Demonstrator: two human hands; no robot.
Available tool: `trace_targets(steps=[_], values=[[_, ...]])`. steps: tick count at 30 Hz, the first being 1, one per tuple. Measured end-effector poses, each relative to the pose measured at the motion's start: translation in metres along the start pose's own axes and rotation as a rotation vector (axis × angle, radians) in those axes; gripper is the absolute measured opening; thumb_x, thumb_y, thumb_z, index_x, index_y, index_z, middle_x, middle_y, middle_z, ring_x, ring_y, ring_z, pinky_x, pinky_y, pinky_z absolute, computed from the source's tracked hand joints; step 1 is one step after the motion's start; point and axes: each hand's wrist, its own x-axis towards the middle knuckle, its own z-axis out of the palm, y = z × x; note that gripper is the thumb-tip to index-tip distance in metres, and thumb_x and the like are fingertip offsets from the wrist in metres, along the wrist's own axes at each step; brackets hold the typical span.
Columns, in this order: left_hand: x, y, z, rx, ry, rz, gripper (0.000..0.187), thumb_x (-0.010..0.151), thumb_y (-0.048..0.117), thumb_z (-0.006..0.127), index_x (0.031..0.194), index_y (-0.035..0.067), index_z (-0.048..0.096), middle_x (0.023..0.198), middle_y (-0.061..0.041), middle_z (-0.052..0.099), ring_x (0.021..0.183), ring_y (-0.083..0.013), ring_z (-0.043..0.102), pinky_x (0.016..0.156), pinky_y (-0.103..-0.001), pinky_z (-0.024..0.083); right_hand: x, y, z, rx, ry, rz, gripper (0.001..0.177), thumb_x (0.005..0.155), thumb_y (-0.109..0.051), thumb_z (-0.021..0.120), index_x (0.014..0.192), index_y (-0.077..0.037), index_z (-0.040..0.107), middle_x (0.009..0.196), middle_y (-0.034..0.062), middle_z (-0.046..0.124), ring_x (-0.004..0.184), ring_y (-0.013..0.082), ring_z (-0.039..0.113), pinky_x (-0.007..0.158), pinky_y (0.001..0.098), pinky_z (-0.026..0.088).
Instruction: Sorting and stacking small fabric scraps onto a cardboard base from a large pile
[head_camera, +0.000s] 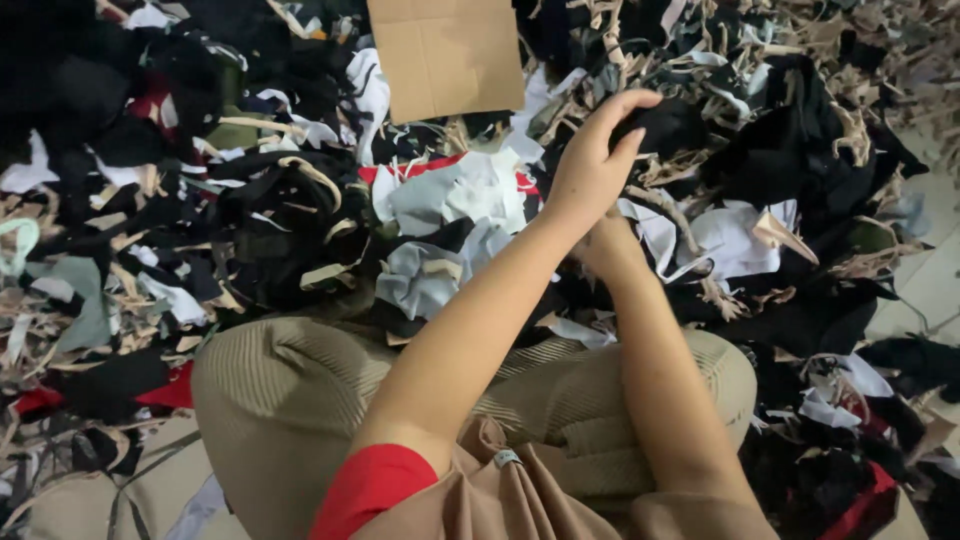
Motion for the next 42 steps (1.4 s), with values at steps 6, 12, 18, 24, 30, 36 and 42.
trace_targets(steps=[6,12,18,24,30,36,42], values=[[-0.02,-0.092,-0.008,0.425,-0.085,-0.16,0.046,0.095,0.021,0.069,0.139,0.025,0.057,0.133,-0.009,0.066,0.131,-0.028,0.062,0.114,-0.044,0.049,0.003,0.075,0.074,-0.71,0.152,0.052,0.016,0.082,-0.018,0.065,0.094,-0.01,0.073,0.08,0.0071,0.066,0.069,0.0287,0.074,0.054,0.0457,0.06],[-0.039,-0.092,-0.024,0.442,-0.179,-0.143,0.042,0.092,0.017,0.071,0.133,0.027,0.065,0.125,-0.003,0.068,0.126,-0.0236,0.063,0.111,-0.039,0.049,-0.018,0.018,-0.058,-0.145,-0.041,0.404,0.022,0.084,-0.032,0.075,0.104,-0.027,0.081,0.1,0.0026,0.079,0.1,0.0311,0.073,0.086,0.0469,0.059],[-0.034,-0.072,0.001,0.281,-0.371,0.418,0.102,0.08,0.054,0.084,0.158,0.007,0.037,0.141,-0.028,0.057,0.135,-0.0448,0.053,0.117,-0.055,0.041,-0.056,-0.054,-0.157,0.02,0.105,0.378,0.019,0.094,-0.033,0.076,0.112,-0.027,0.078,0.099,0.0009,0.078,0.102,0.0297,0.072,0.086,0.0465,0.057],[-0.035,-0.017,0.013,0.187,-0.472,-0.006,0.044,0.094,0.014,0.061,0.138,0.008,0.059,0.133,-0.022,0.066,0.13,-0.0408,0.059,0.113,-0.051,0.046,-0.076,-0.086,-0.189,0.314,0.296,0.306,0.021,0.091,-0.011,0.077,0.11,-0.02,0.076,0.085,0.0007,0.072,0.082,0.014,0.07,0.077,0.0288,0.053],[-0.044,0.014,0.009,0.021,-0.415,0.054,0.048,0.104,0.009,0.051,0.152,0.014,0.048,0.148,-0.013,0.058,0.141,-0.0329,0.054,0.12,-0.047,0.043,-0.075,-0.074,-0.158,0.904,0.315,-0.2,0.074,0.078,0.005,0.035,0.152,0.002,0.036,0.15,0.0196,0.042,0.144,0.0279,0.03,0.126,0.0485,0.018],[-0.075,0.028,-0.026,0.365,-0.27,0.316,0.048,0.091,0.003,0.055,0.138,0.0,0.047,0.124,-0.028,0.059,0.117,-0.0493,0.059,0.104,-0.055,0.05,-0.063,-0.12,-0.117,0.876,0.135,0.04,0.097,0.065,-0.008,0.093,0.147,0.007,0.044,0.148,0.0259,0.05,0.14,0.0354,0.043,0.118,0.053,0.029],[-0.116,0.023,-0.089,0.871,-0.015,0.251,0.043,0.078,0.016,0.061,0.121,0.01,0.057,0.114,-0.008,0.049,0.1,-0.0374,0.053,0.08,-0.054,0.049,-0.027,-0.119,-0.051,0.532,0.133,0.056,0.036,0.086,-0.03,0.087,0.107,-0.004,0.074,0.093,0.0178,0.073,0.098,0.0351,0.07,0.082,0.0521,0.051]])
